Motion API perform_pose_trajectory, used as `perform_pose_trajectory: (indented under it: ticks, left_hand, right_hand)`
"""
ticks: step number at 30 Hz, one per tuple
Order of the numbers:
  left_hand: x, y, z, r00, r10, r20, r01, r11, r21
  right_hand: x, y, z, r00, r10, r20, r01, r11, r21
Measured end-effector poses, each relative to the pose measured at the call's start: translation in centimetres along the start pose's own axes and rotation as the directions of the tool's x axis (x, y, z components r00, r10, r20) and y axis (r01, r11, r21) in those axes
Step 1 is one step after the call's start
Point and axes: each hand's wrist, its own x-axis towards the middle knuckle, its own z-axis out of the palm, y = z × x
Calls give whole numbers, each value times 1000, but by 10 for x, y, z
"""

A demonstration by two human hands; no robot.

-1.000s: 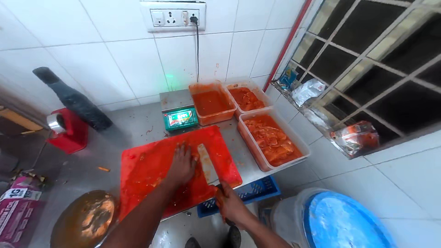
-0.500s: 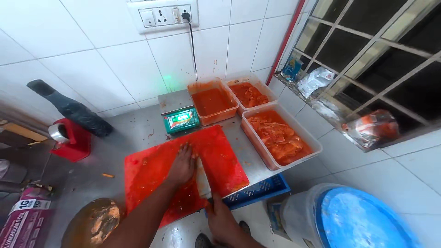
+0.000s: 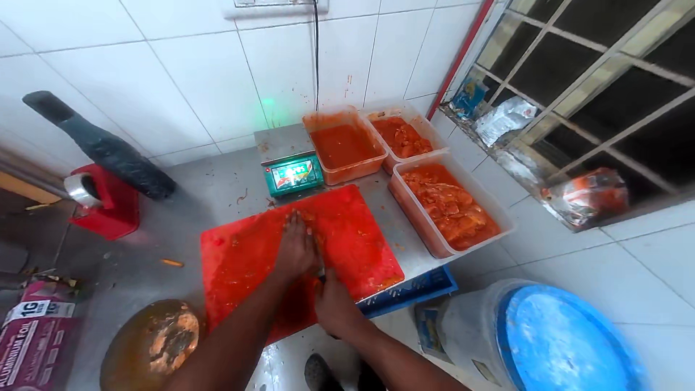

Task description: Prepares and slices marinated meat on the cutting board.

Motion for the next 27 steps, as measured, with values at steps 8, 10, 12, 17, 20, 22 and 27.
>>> perform_pose_trajectory:
  ticks: [8,10,12,17,20,22,27]
  left_hand:
    - [5,6,3,991,-98,-88,99,995,15]
    - [5,6,3,991,-113,-76,113,994,-7]
    - [7,7,2,984,-145,-99,145,989,-10]
    - [17,7,-4,960,-224,-170,205,971,-125]
    - [13,13,-22,947,-288,-145,257,945,-202]
    - [3,24,-49,948,-319,13,319,948,-4]
    - [-4,29,-90,855,-475,206,420,869,262]
  right_hand:
    - [-44,22,42,1000,-27,13,24,986,168]
    - [-31,12,40,1000,-15,-1,15,992,127]
    - [-38,16,52,1000,-11,-6,12,995,99]
    - [-72,36,55,997,-18,71,12,996,83]
    - [-71,27,32,996,19,91,-11,996,-86]
    - [-79,16,25,997,61,49,-44,955,-294]
    - [-83,1,45,997,-22,-71,-28,777,-629]
